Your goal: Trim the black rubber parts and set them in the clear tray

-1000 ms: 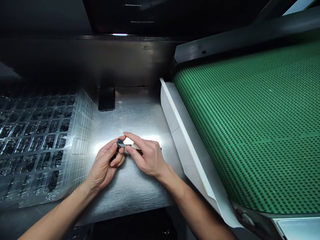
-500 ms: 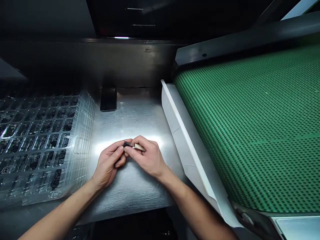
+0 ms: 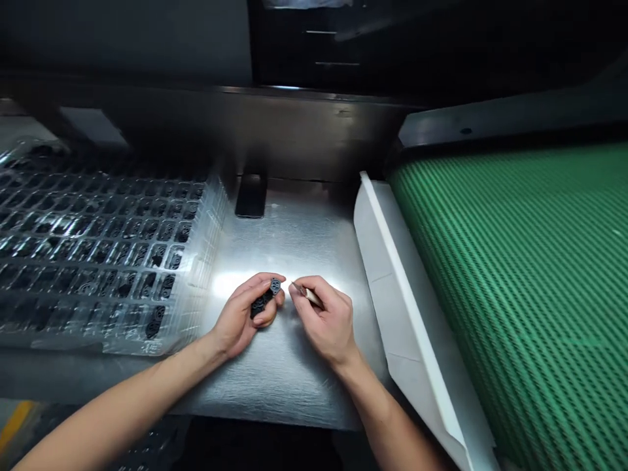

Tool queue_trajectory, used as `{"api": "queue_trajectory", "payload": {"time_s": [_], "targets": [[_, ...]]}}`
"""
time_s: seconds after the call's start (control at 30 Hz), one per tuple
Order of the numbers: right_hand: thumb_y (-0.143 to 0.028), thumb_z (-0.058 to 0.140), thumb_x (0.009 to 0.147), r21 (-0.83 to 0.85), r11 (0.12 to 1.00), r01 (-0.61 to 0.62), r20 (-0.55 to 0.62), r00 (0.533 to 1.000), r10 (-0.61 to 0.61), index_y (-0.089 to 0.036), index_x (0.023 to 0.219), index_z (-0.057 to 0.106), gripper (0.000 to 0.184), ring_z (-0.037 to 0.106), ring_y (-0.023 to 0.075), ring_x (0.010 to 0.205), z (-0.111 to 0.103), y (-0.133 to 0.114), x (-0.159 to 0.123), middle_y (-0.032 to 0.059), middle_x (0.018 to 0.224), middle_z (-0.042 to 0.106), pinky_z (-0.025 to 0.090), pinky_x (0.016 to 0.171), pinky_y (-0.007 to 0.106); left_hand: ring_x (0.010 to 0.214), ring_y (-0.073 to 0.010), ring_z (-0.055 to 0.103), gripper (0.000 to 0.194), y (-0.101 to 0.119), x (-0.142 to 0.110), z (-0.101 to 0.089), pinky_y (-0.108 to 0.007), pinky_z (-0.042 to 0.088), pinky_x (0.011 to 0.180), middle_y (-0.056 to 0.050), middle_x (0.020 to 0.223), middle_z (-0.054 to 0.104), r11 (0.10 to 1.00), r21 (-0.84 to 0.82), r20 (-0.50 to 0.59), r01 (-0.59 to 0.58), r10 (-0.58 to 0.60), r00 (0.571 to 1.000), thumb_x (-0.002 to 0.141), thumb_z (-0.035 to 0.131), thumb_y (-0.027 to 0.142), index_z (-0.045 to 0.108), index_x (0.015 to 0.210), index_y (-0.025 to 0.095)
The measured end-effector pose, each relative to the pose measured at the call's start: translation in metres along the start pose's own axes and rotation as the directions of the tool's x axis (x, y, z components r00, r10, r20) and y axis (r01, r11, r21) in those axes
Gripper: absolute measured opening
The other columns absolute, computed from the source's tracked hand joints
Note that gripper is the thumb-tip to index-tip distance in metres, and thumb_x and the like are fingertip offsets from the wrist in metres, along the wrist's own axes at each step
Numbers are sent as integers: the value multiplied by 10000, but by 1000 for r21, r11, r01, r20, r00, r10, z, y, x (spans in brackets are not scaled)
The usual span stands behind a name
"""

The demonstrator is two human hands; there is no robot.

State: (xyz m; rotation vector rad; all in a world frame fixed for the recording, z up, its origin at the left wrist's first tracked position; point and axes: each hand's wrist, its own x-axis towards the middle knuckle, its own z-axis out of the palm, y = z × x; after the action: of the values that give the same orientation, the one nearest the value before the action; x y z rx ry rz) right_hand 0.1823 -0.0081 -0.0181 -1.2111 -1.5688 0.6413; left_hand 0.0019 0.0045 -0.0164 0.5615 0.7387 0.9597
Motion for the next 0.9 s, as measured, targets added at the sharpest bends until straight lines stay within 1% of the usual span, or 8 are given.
{"api": "queue_trajectory", "payload": {"time_s": [0.1,0.2,0.3,0.43,0.57,0.7,0.8,0.9], "targets": [[-264,731,1051,9,1000,29,66,997,-30,-258,1099,759,56,679,117,736,2,1,-4,-15,902,752,532,689,214,435,-41,347,469,-4,1,1,-221,190,469,27,703,612,1000,0,-18,-12,12,1000,906,825,511,675,1142,135],[-367,810,999,56,994,-91,126,989,83,-295,1221,791,233,714,133,796,4,5,-5,0,950,754,581,725,203,412,-50,324,593,-8,4,0,-226,175,441,85,610,504,999,18,2,-46,46,999,828,867,624,618,1094,156],[-461,872,924,124,965,-231,145,966,213,-285,1184,823,319,720,157,804,7,6,-3,17,917,743,611,732,217,441,-46,375,691,-11,6,-1,-218,207,436,54,714,580,996,22,41,-91,90,995,777,887,705,567,1093,181],[-527,931,821,112,942,-317,111,946,305,-238,1107,851,414,702,194,797,9,-2,1,48,912,742,622,708,269,564,-70,499,711,-15,6,-3,-203,271,470,-10,858,641,995,-28,53,-94,95,994,752,917,692,558,1102,188],[-568,946,772,32,950,-312,70,949,309,-202,1099,834,503,652,184,746,10,-3,1,49,900,723,578,670,285,637,-102,529,649,-21,9,-3,-196,284,483,2,817,605,992,-50,41,-116,118,992,795,901,584,587,1190,175],[-590,954,749,-1,957,-289,69,955,288,-187,1048,779,531,578,159,654,10,-4,4,25,802,679,480,581,281,580,-87,505,470,-23,12,-5,-198,302,498,34,755,573,994,-37,-13,-103,103,995,884,784,443,598,1217,168],[-595,947,764,-63,963,-264,19,964,265,-198,1023,782,502,543,159,630,15,-21,13,17,763,654,418,547,292,486,-63,425,332,-21,11,-6,-207,275,486,32,732,609,995,-84,-106,-52,43,993,895,682,317,583,1174,166],[-577,893,873,-156,978,-138,-17,990,137,-237,1034,816,384,561,178,663,26,-53,27,28,810,690,427,570,313,477,-74,422,182,-15,8,-4,-220,281,484,9,717,632,990,-139,-179,-35,10,984,847,614,229,600,1023,184]]}}
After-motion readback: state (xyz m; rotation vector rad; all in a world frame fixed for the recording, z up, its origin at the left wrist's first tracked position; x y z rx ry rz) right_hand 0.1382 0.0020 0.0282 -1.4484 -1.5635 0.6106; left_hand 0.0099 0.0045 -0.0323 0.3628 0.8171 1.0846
